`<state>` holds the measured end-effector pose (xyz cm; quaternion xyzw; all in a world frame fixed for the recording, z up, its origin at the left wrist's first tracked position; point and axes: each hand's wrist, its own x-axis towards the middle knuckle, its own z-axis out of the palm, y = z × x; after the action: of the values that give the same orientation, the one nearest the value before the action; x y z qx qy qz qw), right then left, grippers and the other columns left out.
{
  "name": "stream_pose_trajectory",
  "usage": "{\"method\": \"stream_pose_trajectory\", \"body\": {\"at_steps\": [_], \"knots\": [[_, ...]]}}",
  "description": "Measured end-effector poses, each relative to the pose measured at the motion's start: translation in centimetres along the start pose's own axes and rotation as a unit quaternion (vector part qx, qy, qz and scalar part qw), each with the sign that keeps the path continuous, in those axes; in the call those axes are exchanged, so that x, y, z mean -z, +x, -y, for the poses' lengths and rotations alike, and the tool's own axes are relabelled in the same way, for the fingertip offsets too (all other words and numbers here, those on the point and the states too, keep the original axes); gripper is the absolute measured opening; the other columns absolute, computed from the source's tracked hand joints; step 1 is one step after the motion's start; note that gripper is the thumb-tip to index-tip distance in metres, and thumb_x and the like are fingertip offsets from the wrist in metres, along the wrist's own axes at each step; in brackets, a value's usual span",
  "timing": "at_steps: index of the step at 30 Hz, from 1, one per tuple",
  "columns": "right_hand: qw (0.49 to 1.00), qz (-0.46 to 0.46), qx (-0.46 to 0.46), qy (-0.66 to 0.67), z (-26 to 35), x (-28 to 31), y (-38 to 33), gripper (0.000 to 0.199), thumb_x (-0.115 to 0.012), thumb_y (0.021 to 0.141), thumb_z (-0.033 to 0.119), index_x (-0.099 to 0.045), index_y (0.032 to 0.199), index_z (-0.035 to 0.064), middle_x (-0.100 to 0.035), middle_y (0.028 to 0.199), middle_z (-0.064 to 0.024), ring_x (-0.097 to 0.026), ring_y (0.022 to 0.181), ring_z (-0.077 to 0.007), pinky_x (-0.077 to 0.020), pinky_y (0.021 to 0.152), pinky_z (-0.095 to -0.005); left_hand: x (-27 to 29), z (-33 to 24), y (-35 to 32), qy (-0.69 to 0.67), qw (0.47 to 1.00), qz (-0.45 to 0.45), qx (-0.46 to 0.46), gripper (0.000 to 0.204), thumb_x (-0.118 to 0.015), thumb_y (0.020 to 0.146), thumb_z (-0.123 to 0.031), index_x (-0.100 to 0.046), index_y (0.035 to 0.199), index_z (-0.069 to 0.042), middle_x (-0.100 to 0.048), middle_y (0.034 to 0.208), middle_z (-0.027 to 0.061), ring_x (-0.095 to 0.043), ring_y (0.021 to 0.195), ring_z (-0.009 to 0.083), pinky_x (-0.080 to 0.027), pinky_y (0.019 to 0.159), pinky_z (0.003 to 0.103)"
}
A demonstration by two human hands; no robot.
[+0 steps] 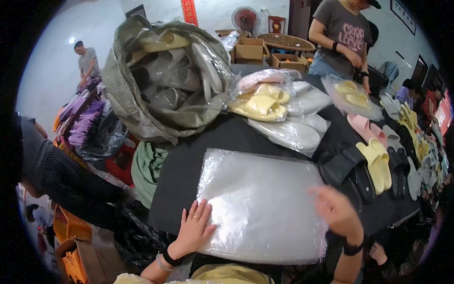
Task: The recorder extracts sandals from a large shipping bag and packs them into individual plastic bags at a sorting table.
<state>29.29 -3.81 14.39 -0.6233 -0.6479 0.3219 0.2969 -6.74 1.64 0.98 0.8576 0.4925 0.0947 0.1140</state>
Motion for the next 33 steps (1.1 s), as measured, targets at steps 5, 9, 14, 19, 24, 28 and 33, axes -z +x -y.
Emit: {"method": "stream_pose_trajectory", "body": {"at_steps": [5,9,14,19,24,28,33], "knots": [[0.93,0.24,-0.058,0.273,1.5,-3.5,2.1,0.038,-0.046,0.093,0.013,-0.044,0.129,0.0015,-0.057,0.114,-0.0112,-0.059,0.092,-0.0163,-0.0483,0.079,-0.0275,4.3,1.4,1.2,-0.005,0.993,0.064,-0.102,0.062,-0.05,0.088,-0.042,-0.035,0.135,-0.005,-0.026,0.141,0.0258,-0.028,0.129,0.043,-0.031,0.1,0.052],[0.87,0.283,-0.121,0.385,-4.1,-4.9,6.2,0.045,-0.044,0.096,0.023,-0.038,0.133,0.0001,-0.052,0.12,-0.0124,-0.057,0.093,-0.0171,-0.0493,0.079,-0.0294,13.4,1.4,4.9,-0.021,0.975,0.055,-0.214,0.066,-0.06,0.085,-0.034,-0.033,0.134,0.003,-0.027,0.136,0.0336,-0.03,0.126,0.0479,-0.029,0.105,0.044],[0.733,0.345,-0.127,0.572,-11.8,-6.8,8.6,0.046,-0.037,0.098,0.026,-0.032,0.135,-0.001,-0.048,0.124,-0.0176,-0.058,0.096,-0.022,-0.0513,0.08,-0.0375,19.5,2.0,15.8,-0.25,0.963,-0.058,-0.088,0.079,-0.062,0.083,-0.039,-0.027,0.135,0.008,-0.03,0.137,0.0311,-0.03,0.13,0.036,-0.026,0.107,0.038],[0.707,0.367,-0.161,0.582,-12.8,-6.7,9.0,0.05,-0.037,0.097,0.029,-0.029,0.136,-0.0008,-0.046,0.125,-0.0191,-0.058,0.097,-0.0235,-0.05,0.083,-0.0409,18.1,0.3,30.7,-0.36,0.914,-0.168,0.081,0.12,-0.069,0.064,-0.062,-0.012,0.135,0.016,-0.022,0.139,0.0335,-0.023,0.133,0.0379,-0.022,0.108,0.039],[0.717,0.36,-0.148,0.578,-12.9,-7.2,8.8,0.05,-0.038,0.097,0.029,-0.029,0.136,-0.0006,-0.046,0.126,-0.0188,-0.058,0.098,-0.0237,-0.0491,0.085,-0.0401,11.4,1.6,42.5,-0.259,0.91,-0.235,0.221,0.139,-0.074,0.052,-0.067,0.009,0.14,0.002,0.0,0.144,0.0316,-0.004,0.136,0.0401,-0.017,0.109,0.047],[0.717,0.35,-0.166,0.58,-13.2,-7.3,8.6,0.049,-0.039,0.097,0.029,-0.03,0.136,-0.0003,-0.046,0.126,-0.0179,-0.058,0.099,-0.023,-0.0489,0.085,-0.0376,8.8,3.2,47.0,-0.292,0.875,-0.245,0.298,0.133,-0.075,0.054,-0.061,0.005,0.142,-0.002,0.0,0.145,0.0307,-0.003,0.135,0.0445,-0.019,0.107,0.05],[0.717,0.363,-0.162,0.572,-12.2,-7.3,8.9,0.048,-0.037,0.098,0.027,-0.03,0.136,-0.0001,-0.047,0.125,-0.0173,-0.058,0.099,-0.0217,-0.0492,0.085,-0.0367,6.0,11.6,48.6,-0.406,0.811,-0.324,0.269,0.049,-0.056,0.075,-0.028,-0.053,0.11,0.005,-0.06,0.107,0.0242,-0.055,0.101,0.0408,-0.043,0.085,0.042]]}}
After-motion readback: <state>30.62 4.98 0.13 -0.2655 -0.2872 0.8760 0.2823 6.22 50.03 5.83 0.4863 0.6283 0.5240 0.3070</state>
